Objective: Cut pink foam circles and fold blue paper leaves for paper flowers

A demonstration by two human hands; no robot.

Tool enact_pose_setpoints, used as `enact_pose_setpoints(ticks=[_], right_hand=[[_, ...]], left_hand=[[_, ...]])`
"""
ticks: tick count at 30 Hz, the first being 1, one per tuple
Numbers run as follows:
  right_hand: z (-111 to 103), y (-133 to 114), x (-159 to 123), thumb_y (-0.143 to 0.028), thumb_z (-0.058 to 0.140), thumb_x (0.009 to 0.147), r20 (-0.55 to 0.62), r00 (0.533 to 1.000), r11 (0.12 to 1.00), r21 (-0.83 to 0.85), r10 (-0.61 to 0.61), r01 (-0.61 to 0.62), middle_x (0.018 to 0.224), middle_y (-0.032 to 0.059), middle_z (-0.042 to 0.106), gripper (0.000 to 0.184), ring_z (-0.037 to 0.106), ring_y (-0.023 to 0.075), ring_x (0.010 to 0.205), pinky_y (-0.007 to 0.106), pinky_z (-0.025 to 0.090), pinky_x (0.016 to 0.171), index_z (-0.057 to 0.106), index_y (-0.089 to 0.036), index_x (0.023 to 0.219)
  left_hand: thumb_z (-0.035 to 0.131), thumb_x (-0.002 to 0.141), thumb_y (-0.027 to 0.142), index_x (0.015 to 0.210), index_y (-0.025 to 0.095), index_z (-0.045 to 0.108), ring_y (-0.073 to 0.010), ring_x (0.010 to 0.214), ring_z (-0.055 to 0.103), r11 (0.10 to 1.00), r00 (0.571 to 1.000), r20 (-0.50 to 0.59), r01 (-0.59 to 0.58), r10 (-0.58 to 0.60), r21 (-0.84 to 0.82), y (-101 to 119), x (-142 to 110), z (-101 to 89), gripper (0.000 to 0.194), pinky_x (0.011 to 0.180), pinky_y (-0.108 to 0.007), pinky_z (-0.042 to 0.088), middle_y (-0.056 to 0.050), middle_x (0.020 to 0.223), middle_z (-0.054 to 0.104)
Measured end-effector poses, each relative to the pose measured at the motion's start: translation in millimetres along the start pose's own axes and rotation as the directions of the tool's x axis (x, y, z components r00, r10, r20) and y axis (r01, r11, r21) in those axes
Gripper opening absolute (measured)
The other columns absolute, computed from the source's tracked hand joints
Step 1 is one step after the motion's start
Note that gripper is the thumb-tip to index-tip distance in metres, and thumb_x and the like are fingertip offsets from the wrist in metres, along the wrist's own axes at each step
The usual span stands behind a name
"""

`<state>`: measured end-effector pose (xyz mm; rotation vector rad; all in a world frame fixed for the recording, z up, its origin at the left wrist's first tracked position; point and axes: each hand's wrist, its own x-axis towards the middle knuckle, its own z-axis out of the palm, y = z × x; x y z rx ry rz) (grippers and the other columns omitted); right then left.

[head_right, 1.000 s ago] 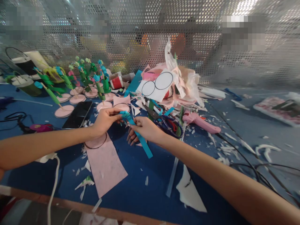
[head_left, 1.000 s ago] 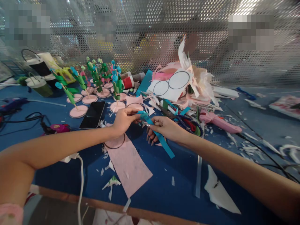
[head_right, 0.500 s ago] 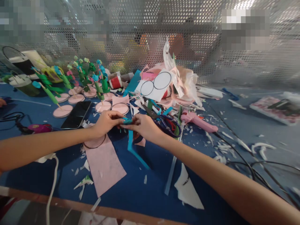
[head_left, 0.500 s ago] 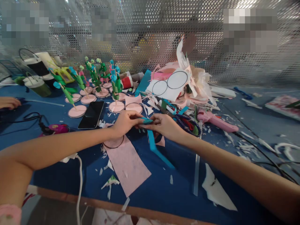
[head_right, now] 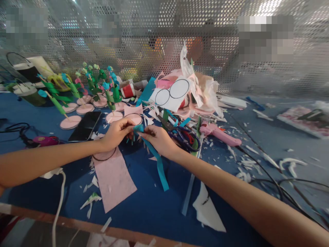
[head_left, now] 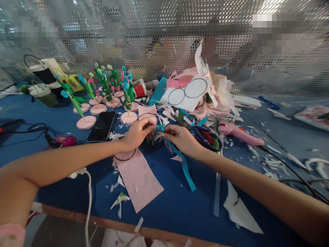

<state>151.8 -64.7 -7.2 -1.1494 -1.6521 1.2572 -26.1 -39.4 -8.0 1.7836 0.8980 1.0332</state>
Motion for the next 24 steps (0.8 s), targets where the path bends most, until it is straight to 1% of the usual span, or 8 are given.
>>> enact_pose_setpoints(ticks=[4,7,11,15,18,20,22,24], right_hand=[[-0.7,-2.1,-0.6,-0.054,0.064,0.072,0.056,0.998,1.0,0.005,-0.001,0.001,0.045,-0.0086,0.045,0.038,0.043,0.0071,0.034,0.021,0.032,0.036,0.047,-0.02,0.069],[-1.5,-2.7,-0.4,-0.052,0.061,0.075,0.1,0.995,1.0,-0.012,-0.013,0.014,0.044,-0.0094,0.044,0.036,0.04,0.0065,0.033,0.021,0.031,0.035,0.047,-0.02,0.071],[-4.3,-4.0,0.7,-0.048,0.058,0.079,0.167,0.986,1.0,0.0,-0.016,0.016,0.043,-0.0103,0.042,0.031,0.036,0.0049,0.032,0.02,0.027,0.033,0.048,-0.019,0.074],[-9.7,-4.7,2.2,-0.042,0.059,0.08,0.256,0.966,0.997,0.059,0.023,-0.039,0.044,-0.0118,0.038,0.026,0.032,0.0038,0.031,0.019,0.025,0.032,0.047,-0.019,0.076],[-12.7,-3.1,3.8,-0.045,0.06,0.078,0.308,0.95,0.988,0.123,0.049,-0.091,0.043,-0.014,0.03,0.029,0.024,0.0027,0.03,0.018,0.02,0.031,0.046,-0.02,0.076],[-13.5,-1.2,5.0,-0.05,0.062,0.075,0.301,0.953,0.987,0.139,0.038,-0.084,0.042,-0.0143,0.029,0.034,0.022,0.0026,0.03,0.017,0.019,0.031,0.047,-0.02,0.076],[-13.5,0.6,5.9,-0.056,0.063,0.072,0.247,0.969,0.991,0.119,0.027,-0.058,0.038,-0.0134,0.032,0.04,0.025,0.0031,0.028,0.018,0.018,0.031,0.048,-0.019,0.074],[-13.1,1.6,6.3,-0.06,0.064,0.069,0.154,0.988,0.996,0.08,0.026,-0.039,0.035,-0.0122,0.035,0.044,0.027,0.0038,0.027,0.018,0.017,0.03,0.047,-0.019,0.071]], left_hand=[[0.061,0.08,0.038,0.091,0.018,0.049,-0.0092,0.05,0.056,0.991,1.0,0.008,-0.015,0.016,-0.131,-3.7,1.6,1.2,0.026,0.05,-0.021,0.044,0.004,0.06,0.055],[0.062,0.079,0.037,0.094,0.017,0.052,-0.0089,0.049,0.054,0.992,0.998,0.065,-0.011,0.019,-0.122,-3.3,2.5,0.4,0.027,0.05,-0.021,0.043,0.005,0.058,0.054],[0.063,0.078,0.039,0.087,0.016,0.062,-0.0087,0.048,0.052,0.998,0.987,0.159,0.03,-0.021,-0.056,-4.3,7.6,-3.7,0.025,0.048,-0.021,0.042,0.003,0.058,0.056],[0.065,0.075,0.037,0.089,0.015,0.065,-0.0084,0.049,0.052,0.996,0.969,0.239,0.069,-0.055,-0.05,-7.4,13.1,-6.9,0.026,0.048,-0.021,0.043,0.002,0.06,0.058],[0.067,0.073,0.04,0.093,0.015,0.065,-0.0077,0.048,0.052,0.992,0.982,0.184,0.063,-0.042,-0.108,-7.5,13.6,-5.7,0.032,0.047,-0.02,0.042,0.002,0.06,0.056],[0.069,0.072,0.043,0.092,0.015,0.064,-0.0076,0.048,0.052,0.987,0.99,0.137,0.053,-0.032,-0.15,-6.3,12.7,-3.8,0.035,0.045,-0.019,0.042,0.002,0.06,0.055],[0.069,0.071,0.044,0.09,0.015,0.063,-0.0078,0.049,0.053,0.984,0.994,0.11,0.042,-0.023,-0.172,-4.9,11.4,-2.2,0.035,0.046,-0.019,0.043,0.002,0.061,0.056],[0.069,0.071,0.042,0.091,0.015,0.062,-0.0081,0.049,0.054,0.985,0.996,0.085,0.029,-0.015,-0.172,-3.6,10.1,-1.5,0.034,0.047,-0.02,0.045,0.002,0.061,0.058]])
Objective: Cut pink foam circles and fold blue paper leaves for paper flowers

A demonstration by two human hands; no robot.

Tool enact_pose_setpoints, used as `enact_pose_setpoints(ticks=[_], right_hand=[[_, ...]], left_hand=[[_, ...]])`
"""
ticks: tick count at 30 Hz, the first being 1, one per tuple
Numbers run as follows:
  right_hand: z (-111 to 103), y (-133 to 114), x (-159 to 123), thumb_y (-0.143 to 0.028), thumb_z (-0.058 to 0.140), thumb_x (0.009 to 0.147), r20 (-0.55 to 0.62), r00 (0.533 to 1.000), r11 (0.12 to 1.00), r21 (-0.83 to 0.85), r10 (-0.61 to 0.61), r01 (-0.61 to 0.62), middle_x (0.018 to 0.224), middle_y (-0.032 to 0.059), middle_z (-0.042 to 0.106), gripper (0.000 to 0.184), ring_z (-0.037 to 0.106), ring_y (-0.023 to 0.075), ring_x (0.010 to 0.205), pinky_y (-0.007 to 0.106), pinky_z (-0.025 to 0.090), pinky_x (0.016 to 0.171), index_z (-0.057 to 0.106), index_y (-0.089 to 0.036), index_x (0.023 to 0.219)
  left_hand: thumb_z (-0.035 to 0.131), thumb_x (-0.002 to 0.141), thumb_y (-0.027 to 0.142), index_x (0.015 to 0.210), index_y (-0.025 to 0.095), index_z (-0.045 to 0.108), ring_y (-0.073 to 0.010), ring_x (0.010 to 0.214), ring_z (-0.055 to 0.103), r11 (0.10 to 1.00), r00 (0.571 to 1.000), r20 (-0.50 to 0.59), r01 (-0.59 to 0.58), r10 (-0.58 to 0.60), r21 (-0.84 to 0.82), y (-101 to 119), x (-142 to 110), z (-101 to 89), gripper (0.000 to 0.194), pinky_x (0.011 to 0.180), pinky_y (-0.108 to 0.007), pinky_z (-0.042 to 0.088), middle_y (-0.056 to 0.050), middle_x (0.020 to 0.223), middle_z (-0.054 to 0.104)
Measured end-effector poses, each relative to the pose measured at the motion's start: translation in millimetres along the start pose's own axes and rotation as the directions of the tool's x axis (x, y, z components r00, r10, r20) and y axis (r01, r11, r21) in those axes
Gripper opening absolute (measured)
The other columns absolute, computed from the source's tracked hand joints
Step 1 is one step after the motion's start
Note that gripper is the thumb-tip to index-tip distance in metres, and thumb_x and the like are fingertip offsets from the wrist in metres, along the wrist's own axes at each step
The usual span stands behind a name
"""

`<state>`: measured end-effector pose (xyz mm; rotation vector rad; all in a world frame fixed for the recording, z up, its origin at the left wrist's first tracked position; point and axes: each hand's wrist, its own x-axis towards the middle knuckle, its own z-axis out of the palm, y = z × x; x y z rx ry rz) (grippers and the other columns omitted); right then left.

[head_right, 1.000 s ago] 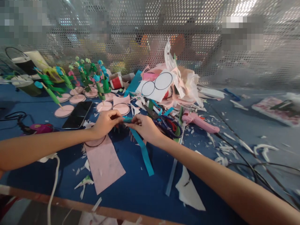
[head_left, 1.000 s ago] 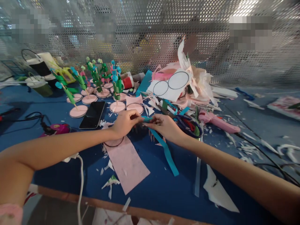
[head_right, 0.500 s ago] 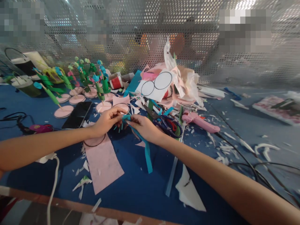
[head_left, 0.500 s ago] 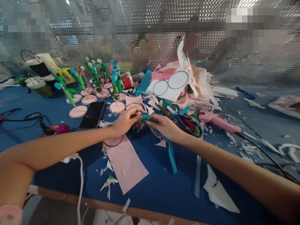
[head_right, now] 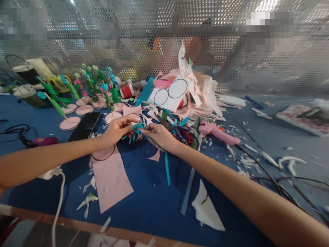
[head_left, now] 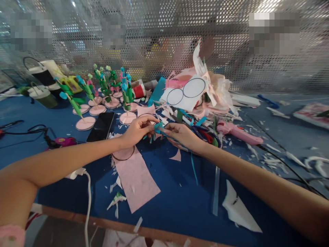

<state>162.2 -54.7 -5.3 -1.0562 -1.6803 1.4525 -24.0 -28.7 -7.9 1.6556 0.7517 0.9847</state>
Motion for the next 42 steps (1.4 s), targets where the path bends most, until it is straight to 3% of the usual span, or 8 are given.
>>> enact_pose_setpoints(ticks=[3,14,22,26,33,37,42], right_hand=[[1.2,0.1,-0.3,-0.062,0.067,0.064,-0.104,0.994,0.999,-0.037,-0.02,0.017,0.035,-0.0119,0.037,0.048,0.03,0.0039,0.028,0.019,0.017,0.031,0.046,-0.02,0.07],[3.4,-1.8,-0.7,-0.066,0.066,0.061,-0.128,0.991,0.999,-0.009,-0.043,0.042,0.038,-0.0121,0.038,0.053,0.03,0.0036,0.031,0.021,0.019,0.033,0.054,-0.017,0.079],[1.6,-2.7,-3.0,-0.06,0.067,0.064,-0.089,0.996,0.999,0.038,0.0,0.004,0.037,-0.0122,0.039,0.047,0.03,0.0031,0.028,0.02,0.018,0.031,0.056,-0.017,0.081],[-1.3,-1.8,-2.5,-0.059,0.068,0.065,-0.05,0.998,0.996,0.076,0.039,-0.035,0.036,-0.0125,0.037,0.047,0.027,0.0027,0.027,0.02,0.016,0.029,0.054,-0.017,0.077],[-2.8,-0.4,-0.8,-0.062,0.069,0.062,-0.003,1.0,0.998,0.059,0.012,-0.012,0.036,-0.0122,0.039,0.051,0.028,0.0032,0.029,0.02,0.016,0.032,0.054,-0.017,0.081],[-2.2,1.2,0.4,-0.06,0.074,0.055,-0.052,0.999,0.999,0.038,-0.005,0.007,0.05,-0.0073,0.053,0.054,0.036,0.0033,0.038,0.02,0.023,0.038,0.053,-0.018,0.081],[-2.8,5.9,1.9,-0.057,0.073,0.059,-0.117,0.993,0.999,-0.051,-0.005,-0.001,0.047,-0.0081,0.045,0.046,0.034,0.004,0.04,0.021,0.022,0.04,0.051,-0.018,0.071]], left_hand=[[0.069,0.073,0.037,0.095,0.014,0.061,-0.0085,0.05,0.056,1.0,0.999,-0.038,-0.004,0.005,0.014,1.4,-1.4,0.3,0.032,0.049,-0.021,0.046,0.003,0.06,0.058],[0.066,0.077,0.037,0.098,0.015,0.062,-0.0088,0.05,0.055,1.0,1.0,0.005,0.017,-0.017,0.024,-3.5,-0.8,-2.2,0.032,0.048,-0.021,0.044,0.002,0.062,0.057],[0.065,0.076,0.036,0.083,0.014,0.064,-0.0083,0.049,0.053,0.989,0.983,0.149,0.086,-0.104,0.124,-7.3,9.2,-9.9,0.023,0.049,-0.021,0.043,0.001,0.062,0.059],[0.063,0.077,0.042,0.076,0.014,0.062,-0.0075,0.05,0.05,0.985,0.991,0.123,0.025,-0.047,0.171,-4.6,7.9,-8.7,0.028,0.049,-0.021,0.042,0.002,0.061,0.056],[0.062,0.075,0.051,0.07,0.014,0.059,-0.0076,0.05,0.048,0.99,0.998,0.047,0.045,-0.052,0.137,0.9,4.4,-5.0,0.038,0.049,-0.021,0.041,0.002,0.058,0.053],[0.063,0.076,0.048,0.075,0.014,0.06,-0.0078,0.051,0.049,0.991,0.997,0.052,0.057,-0.064,0.117,1.1,4.0,-4.9,0.034,0.05,-0.021,0.041,0.002,0.06,0.055],[0.064,0.079,0.038,0.092,0.014,0.059,-0.0081,0.05,0.051,0.998,0.999,-0.027,0.026,-0.024,0.064,1.2,3.8,-5.5,0.028,0.05,-0.021,0.043,0.003,0.059,0.056]])
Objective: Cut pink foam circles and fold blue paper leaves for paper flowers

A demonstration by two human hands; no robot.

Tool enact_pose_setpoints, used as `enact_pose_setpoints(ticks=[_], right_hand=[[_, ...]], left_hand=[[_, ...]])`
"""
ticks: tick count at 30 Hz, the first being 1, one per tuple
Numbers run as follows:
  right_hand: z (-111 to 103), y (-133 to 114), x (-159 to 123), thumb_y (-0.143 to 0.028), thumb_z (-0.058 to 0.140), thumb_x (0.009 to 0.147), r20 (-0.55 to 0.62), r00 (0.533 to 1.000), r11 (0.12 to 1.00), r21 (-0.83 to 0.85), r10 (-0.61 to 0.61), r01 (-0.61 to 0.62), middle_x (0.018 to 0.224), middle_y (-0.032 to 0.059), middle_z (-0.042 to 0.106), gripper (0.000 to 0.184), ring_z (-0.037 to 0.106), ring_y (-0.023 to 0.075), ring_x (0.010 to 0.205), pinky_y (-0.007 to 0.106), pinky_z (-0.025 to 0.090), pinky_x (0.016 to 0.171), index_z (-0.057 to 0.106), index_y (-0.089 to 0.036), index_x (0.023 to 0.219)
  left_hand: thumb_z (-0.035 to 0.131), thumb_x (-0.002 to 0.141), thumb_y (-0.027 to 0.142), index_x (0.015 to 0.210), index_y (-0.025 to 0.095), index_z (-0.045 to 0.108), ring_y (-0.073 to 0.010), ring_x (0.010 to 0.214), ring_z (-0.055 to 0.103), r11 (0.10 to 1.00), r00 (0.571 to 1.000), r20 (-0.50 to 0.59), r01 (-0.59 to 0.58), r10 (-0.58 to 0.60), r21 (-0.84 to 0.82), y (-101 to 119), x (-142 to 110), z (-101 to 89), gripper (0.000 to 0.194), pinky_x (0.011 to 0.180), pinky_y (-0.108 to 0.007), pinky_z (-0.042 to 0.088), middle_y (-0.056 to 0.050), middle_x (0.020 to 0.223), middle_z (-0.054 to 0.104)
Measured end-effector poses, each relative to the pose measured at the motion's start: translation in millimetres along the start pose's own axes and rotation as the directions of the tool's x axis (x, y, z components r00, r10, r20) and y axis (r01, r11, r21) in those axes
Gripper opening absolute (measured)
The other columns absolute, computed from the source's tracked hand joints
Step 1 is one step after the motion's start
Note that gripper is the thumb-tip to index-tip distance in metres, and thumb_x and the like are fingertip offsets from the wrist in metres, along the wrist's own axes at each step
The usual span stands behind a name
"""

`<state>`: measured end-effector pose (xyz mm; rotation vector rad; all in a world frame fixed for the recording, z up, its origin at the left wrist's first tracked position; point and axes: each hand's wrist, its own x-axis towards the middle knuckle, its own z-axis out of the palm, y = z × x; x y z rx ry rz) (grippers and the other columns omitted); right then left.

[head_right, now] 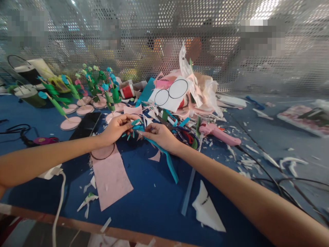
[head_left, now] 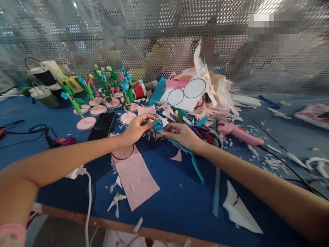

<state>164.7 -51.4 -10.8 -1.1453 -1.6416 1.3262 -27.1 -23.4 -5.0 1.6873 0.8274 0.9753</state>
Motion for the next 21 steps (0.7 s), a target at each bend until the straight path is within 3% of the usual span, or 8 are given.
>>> enact_pose_setpoints(ticks=[5,9,13,17,21], right_hand=[[-0.5,0.4,0.9,-0.052,0.075,0.061,0.025,1.0,1.0,-0.016,-0.007,0.008,0.051,-0.0041,0.05,0.041,0.041,0.0068,0.046,0.022,0.027,0.042,0.053,-0.018,0.068],[0.0,-2.2,-0.4,-0.052,0.072,0.066,0.047,0.999,1.0,-0.014,0.017,-0.016,0.05,-0.0043,0.052,0.038,0.038,0.0058,0.041,0.022,0.025,0.039,0.055,-0.018,0.071],[1.3,-5.9,-1.8,-0.051,0.073,0.064,0.073,0.997,0.999,-0.027,0.033,-0.031,0.043,-0.0076,0.045,0.039,0.031,0.0041,0.036,0.022,0.02,0.037,0.055,-0.018,0.07],[2.7,-10.7,-2.9,-0.051,0.076,0.059,0.102,0.992,0.997,-0.03,0.074,-0.072,0.041,-0.0107,0.037,0.042,0.027,0.003,0.036,0.021,0.016,0.038,0.052,-0.017,0.068],[4.8,-11.3,-3.2,-0.054,0.075,0.057,0.055,0.997,0.998,-0.029,0.055,-0.053,0.043,-0.0105,0.037,0.046,0.029,0.0034,0.039,0.021,0.019,0.04,0.048,-0.018,0.065]], left_hand=[[0.06,0.081,0.042,0.095,0.016,0.055,-0.0088,0.05,0.05,0.997,0.997,-0.022,-0.071,0.071,0.016,-3.8,-0.2,-2.2,0.03,0.051,-0.023,0.044,0.004,0.059,0.052],[0.048,0.085,0.052,0.083,0.017,0.053,-0.0093,0.054,0.048,0.952,0.977,0.054,-0.213,0.206,0.222,0.7,-4.4,-2.4,0.036,0.051,-0.022,0.039,0.002,0.064,0.051],[0.049,0.086,0.049,0.075,0.018,0.048,-0.0097,0.059,0.045,0.877,0.957,0.094,-0.29,0.275,0.384,5.5,-5.8,-0.7,0.033,0.054,-0.022,0.036,0.002,0.067,0.048],[0.046,0.089,0.039,0.066,0.018,0.043,-0.0091,0.054,0.037,0.846,0.95,0.109,-0.311,0.293,0.434,3.7,-5.2,0.6,0.031,0.053,-0.023,0.031,0.004,0.06,0.038],[0.046,0.088,0.033,0.067,0.019,0.041,-0.0086,0.05,0.035,0.893,0.975,0.035,-0.217,0.221,0.393,2.1,-8.8,3.4,0.026,0.05,-0.023,0.028,0.005,0.057,0.036]])
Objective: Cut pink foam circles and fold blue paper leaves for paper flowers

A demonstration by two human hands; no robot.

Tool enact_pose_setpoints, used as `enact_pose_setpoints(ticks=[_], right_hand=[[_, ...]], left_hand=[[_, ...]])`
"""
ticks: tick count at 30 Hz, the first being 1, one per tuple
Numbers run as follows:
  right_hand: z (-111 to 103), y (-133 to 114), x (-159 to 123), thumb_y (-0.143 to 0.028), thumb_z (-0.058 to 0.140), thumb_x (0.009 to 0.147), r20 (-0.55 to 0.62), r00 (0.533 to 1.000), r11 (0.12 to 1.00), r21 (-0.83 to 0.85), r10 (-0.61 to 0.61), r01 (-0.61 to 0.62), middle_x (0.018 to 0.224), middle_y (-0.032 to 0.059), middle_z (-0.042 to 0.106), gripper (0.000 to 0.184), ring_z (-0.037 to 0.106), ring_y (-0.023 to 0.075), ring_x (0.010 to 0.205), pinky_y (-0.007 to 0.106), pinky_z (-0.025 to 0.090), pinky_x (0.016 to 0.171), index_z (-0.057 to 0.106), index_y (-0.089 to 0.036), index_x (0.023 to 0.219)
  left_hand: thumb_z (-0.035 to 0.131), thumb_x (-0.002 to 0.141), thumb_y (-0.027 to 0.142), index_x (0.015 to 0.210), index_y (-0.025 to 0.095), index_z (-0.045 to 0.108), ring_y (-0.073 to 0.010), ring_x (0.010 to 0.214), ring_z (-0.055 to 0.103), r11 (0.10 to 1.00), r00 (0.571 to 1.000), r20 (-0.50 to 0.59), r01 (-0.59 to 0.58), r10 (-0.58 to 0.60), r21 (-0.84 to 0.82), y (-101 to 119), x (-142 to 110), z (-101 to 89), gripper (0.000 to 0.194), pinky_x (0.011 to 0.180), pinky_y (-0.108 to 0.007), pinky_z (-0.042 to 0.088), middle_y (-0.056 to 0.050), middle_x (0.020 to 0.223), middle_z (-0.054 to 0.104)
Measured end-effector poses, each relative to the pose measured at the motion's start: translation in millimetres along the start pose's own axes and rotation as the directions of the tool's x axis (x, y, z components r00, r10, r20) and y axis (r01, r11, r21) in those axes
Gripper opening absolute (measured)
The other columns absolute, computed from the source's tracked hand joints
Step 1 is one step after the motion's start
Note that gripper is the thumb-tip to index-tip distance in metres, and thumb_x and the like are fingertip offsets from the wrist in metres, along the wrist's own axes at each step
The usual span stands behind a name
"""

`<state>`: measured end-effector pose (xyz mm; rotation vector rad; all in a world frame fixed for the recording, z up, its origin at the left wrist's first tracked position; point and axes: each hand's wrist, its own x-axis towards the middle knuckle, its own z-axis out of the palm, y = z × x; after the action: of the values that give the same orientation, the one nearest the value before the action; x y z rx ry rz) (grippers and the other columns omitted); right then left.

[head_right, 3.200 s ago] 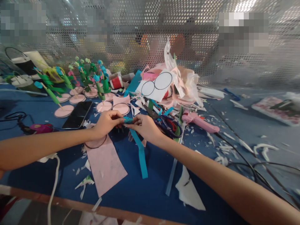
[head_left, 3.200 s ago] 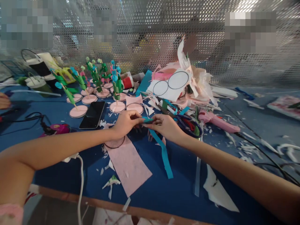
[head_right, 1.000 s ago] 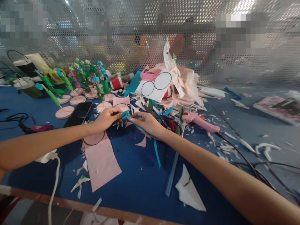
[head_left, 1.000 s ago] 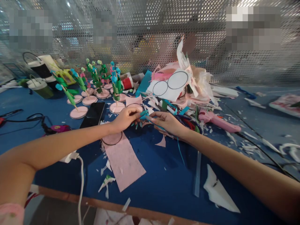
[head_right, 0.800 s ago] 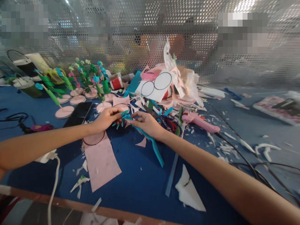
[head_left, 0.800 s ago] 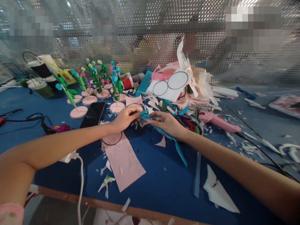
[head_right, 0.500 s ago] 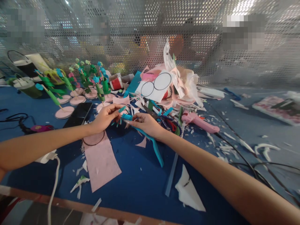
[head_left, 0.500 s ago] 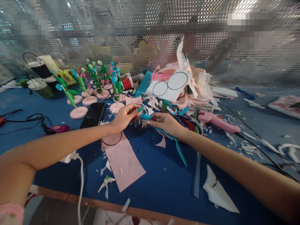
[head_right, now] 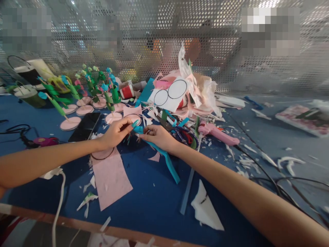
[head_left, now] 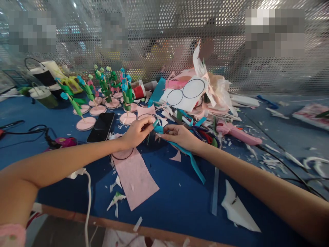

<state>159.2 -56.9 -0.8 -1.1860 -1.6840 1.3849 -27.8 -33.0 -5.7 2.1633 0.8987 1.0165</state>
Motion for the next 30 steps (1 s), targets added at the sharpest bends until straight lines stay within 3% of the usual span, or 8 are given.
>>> enact_pose_setpoints(ticks=[4,9,11,16,21,30], right_hand=[[2.9,4.0,0.4,-0.054,0.076,0.055,-0.105,0.989,0.994,-0.053,-0.103,0.098,0.045,-0.0092,0.04,0.047,0.033,0.0044,0.042,0.021,0.023,0.043,0.047,-0.018,0.061],[5.7,5.3,-0.7,-0.05,0.077,0.057,-0.114,0.979,0.984,-0.061,-0.172,0.165,0.051,-0.0067,0.047,0.043,0.046,0.0073,0.048,0.022,0.038,0.048,0.048,-0.019,0.059],[6.7,3.9,-1.5,-0.048,0.078,0.058,-0.109,0.985,0.991,-0.008,-0.133,0.133,0.055,-0.0046,0.053,0.041,0.054,0.0096,0.052,0.023,0.044,0.051,0.048,-0.019,0.06],[7.9,-2.5,-3.8,-0.041,0.085,0.049,-0.058,0.994,0.976,0.205,0.09,-0.077,0.058,-0.0023,0.062,0.045,0.065,0.0157,0.057,0.026,0.053,0.052,0.049,-0.019,0.067],[7.8,-6.4,-5.0,-0.049,0.084,0.048,0.048,0.992,0.927,0.354,0.116,-0.126,0.06,0.0029,0.067,0.047,0.065,0.0151,0.051,0.026,0.056,0.051,0.055,-0.015,0.065],[9.7,-6.3,-7.0,-0.043,0.084,0.047,0.009,0.994,0.941,0.321,0.109,-0.106,0.054,0.0011,0.068,0.044,0.058,0.0122,0.034,0.021,0.047,0.034,0.053,-0.015,0.062]], left_hand=[[0.045,0.089,0.033,0.068,0.019,0.039,-0.0095,0.05,0.038,0.995,0.996,-0.029,0.084,-0.085,-0.048,0.4,-2.7,3.5,0.026,0.051,-0.024,0.031,0.005,0.055,0.039],[0.044,0.09,0.032,0.067,0.02,0.039,-0.0101,0.052,0.039,0.994,0.993,-0.072,0.095,-0.099,-0.051,-1.5,-2.2,5.1,0.026,0.053,-0.025,0.033,0.004,0.057,0.038],[0.043,0.09,0.032,0.067,0.02,0.039,-0.0104,0.053,0.04,0.995,0.994,-0.06,0.092,-0.095,-0.048,-1.8,-2.1,4.9,0.026,0.054,-0.025,0.033,0.004,0.057,0.039],[0.042,0.089,0.033,0.068,0.02,0.038,-0.0108,0.055,0.038,0.999,0.997,-0.054,0.045,-0.047,-0.027,-1.3,-2.9,4.8,0.026,0.054,-0.025,0.032,0.004,0.059,0.038],[0.042,0.088,0.03,0.067,0.02,0.037,-0.0104,0.055,0.036,0.999,0.998,-0.048,0.043,-0.044,-0.012,2.0,-3.3,4.8,0.024,0.054,-0.025,0.031,0.004,0.06,0.037],[0.042,0.087,0.03,0.069,0.02,0.038,-0.0105,0.054,0.038,0.996,0.992,-0.084,0.092,-0.092,-0.004,5.9,-6.2,4.4,0.021,0.053,-0.025,0.031,0.003,0.06,0.039]])
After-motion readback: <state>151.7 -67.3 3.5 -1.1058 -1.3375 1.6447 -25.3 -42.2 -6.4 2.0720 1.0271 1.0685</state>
